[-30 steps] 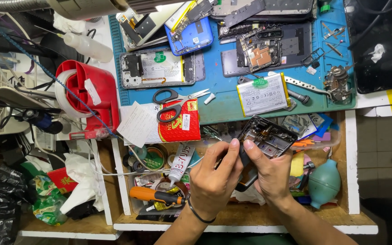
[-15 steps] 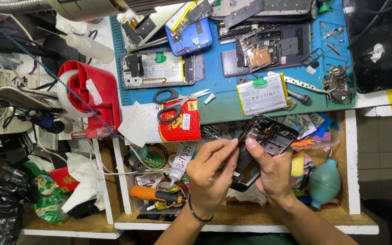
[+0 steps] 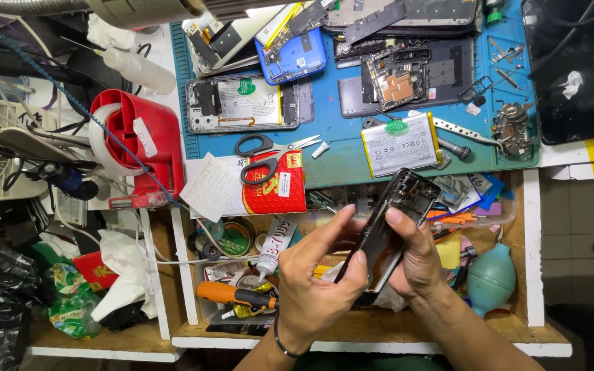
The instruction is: Removing old adhesive strips from a smartphone component during repair
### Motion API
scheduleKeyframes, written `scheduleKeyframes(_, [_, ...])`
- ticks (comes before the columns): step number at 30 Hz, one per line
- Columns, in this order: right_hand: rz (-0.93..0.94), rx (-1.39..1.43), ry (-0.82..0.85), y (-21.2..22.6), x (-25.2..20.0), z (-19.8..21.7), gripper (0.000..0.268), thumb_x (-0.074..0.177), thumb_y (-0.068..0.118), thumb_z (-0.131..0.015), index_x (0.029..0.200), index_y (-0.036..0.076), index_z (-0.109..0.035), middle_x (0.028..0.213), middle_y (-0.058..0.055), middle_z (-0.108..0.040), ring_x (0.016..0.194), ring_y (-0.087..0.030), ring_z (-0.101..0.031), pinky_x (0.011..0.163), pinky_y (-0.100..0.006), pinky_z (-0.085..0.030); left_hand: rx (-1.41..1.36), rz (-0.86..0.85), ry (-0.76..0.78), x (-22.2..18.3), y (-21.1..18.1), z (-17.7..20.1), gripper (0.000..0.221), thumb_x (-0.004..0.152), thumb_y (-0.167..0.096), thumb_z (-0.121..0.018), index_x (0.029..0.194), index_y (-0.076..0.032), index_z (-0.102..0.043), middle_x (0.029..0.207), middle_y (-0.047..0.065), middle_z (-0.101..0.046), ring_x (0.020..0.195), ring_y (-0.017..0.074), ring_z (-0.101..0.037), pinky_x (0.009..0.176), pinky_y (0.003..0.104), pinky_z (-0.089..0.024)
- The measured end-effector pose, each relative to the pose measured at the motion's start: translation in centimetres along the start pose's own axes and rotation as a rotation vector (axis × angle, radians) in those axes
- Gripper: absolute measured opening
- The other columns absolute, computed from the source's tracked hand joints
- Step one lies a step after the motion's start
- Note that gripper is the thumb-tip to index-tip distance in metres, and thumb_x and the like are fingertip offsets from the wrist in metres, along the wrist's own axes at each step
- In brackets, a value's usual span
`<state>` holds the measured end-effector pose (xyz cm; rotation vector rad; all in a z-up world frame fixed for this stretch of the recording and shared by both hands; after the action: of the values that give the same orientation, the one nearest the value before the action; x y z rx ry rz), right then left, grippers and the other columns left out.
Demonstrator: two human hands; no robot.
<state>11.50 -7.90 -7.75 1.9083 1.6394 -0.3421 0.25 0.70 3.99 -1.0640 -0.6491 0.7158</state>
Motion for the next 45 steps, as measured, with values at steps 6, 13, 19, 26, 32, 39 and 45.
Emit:
scheduleKeyframes(6, [-0.056, 0.122, 0.102, 0.0, 0.3, 0.6, 0.03, 0.091, 0.033, -0.072, 0.095, 0.003, -0.074, 0.094, -0.024, -0.077, 0.097, -0.046, -0.073, 0.094, -0.07, -0.052, -0.039, 0.03, 0.027, -0.2, -0.5, 0.5, 0.052, 0.086, -0.003, -0.063, 0.137, -0.002, -0.058, 0.115, 0.014, -0.078, 0.095, 0.021, -0.081, 0.095, 0.031, -0.067])
scheduleKeyframes(13, [-0.091, 0.144, 0.195, -0.1, 0.5, 1.0, 0.031, 0.094, 0.033, -0.069, 0.095, 0.003, -0.068, 0.102, -0.032, -0.074, 0.1, -0.051, -0.07, 0.094, -0.067, -0.052, -0.005, 0.017, 0.021, -0.5, -0.5, 0.5, 0.049, 0.087, -0.008, -0.064, 0.136, -0.002, -0.06, 0.114, 0.013, -0.078, 0.098, 0.021, -0.081, 0.095, 0.031, -0.065])
scheduleKeyframes(19, [-0.078, 0.129, 0.217, -0.1, 0.5, 1.2, 0.032, 0.093, 0.033, -0.069, 0.094, 0.001, -0.068, 0.087, -0.019, -0.072, 0.091, -0.045, -0.07, 0.088, -0.062, -0.054, -0.024, 0.006, 0.014, -0.5, -0.7, 0.5, 0.047, 0.089, -0.005, -0.066, 0.136, -0.002, -0.059, 0.113, 0.014, -0.078, 0.095, 0.0212, -0.081, 0.092, 0.031, -0.067])
scheduleKeyframes(26, [-0.088, 0.108, 0.323, 0.1, 0.3, 0.5, 0.032, 0.096, 0.033, -0.067, 0.096, 0.002, -0.067, 0.101, -0.032, -0.071, 0.101, -0.051, -0.068, 0.093, -0.063, -0.051, -0.001, 0.005, 0.004, -0.5, -0.8, 0.5, 0.046, 0.09, -0.006, -0.068, 0.135, -0.003, -0.06, 0.11, 0.013, -0.079, 0.094, 0.0198, -0.081, 0.091, 0.029, -0.066])
scheduleKeyframes(32, [-0.136, 0.153, 0.381, 0.2, 0.2, 0.4, 0.031, 0.097, 0.034, -0.067, 0.099, 0.003, -0.068, 0.106, -0.033, -0.069, 0.103, -0.051, -0.066, 0.093, -0.061, -0.05, -0.004, -0.016, 0.0, -0.7, -0.9, 0.3, 0.045, 0.09, -0.007, -0.068, 0.135, -0.002, -0.06, 0.111, 0.013, -0.078, 0.095, 0.0202, -0.08, 0.09, 0.03, -0.066])
scheduleKeyframes(39, [-0.129, 0.133, 0.377, 0.3, 0.2, 0.2, 0.032, 0.096, 0.035, -0.067, 0.097, 0.003, -0.067, 0.105, -0.034, -0.07, 0.105, -0.054, -0.065, 0.099, -0.064, -0.047, -0.002, -0.017, -0.001, -0.6, -0.8, 0.3, 0.045, 0.09, -0.005, -0.069, 0.134, -0.002, -0.061, 0.11, 0.013, -0.079, 0.093, 0.0201, -0.081, 0.09, 0.03, -0.066])
scheduleKeyframes(45, [0.435, -0.163, -0.089, 0.0, 0.1, -1.7, 0.045, 0.084, 0.012, -0.073, 0.128, 0.005, -0.062, 0.114, -0.009, -0.072, 0.104, -0.025, -0.069, 0.096, -0.038, -0.057, 0.263, -0.266, -0.012, 1.2, -1.1, 0.6, 0.017, 0.097, -0.009, -0.07, 0.112, 0.0, -0.067, 0.107, 0.016, -0.074, 0.093, 0.0296, -0.075, 0.086, 0.037, -0.062])
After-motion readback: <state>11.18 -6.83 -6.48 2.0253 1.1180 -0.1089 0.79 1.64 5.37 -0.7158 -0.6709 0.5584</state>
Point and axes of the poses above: each hand's wrist, its own x-axis towards the middle knuckle, its own z-axis out of the back of the hand, y = z × x, the point moved 1 cm from there along x, towards the middle knuckle
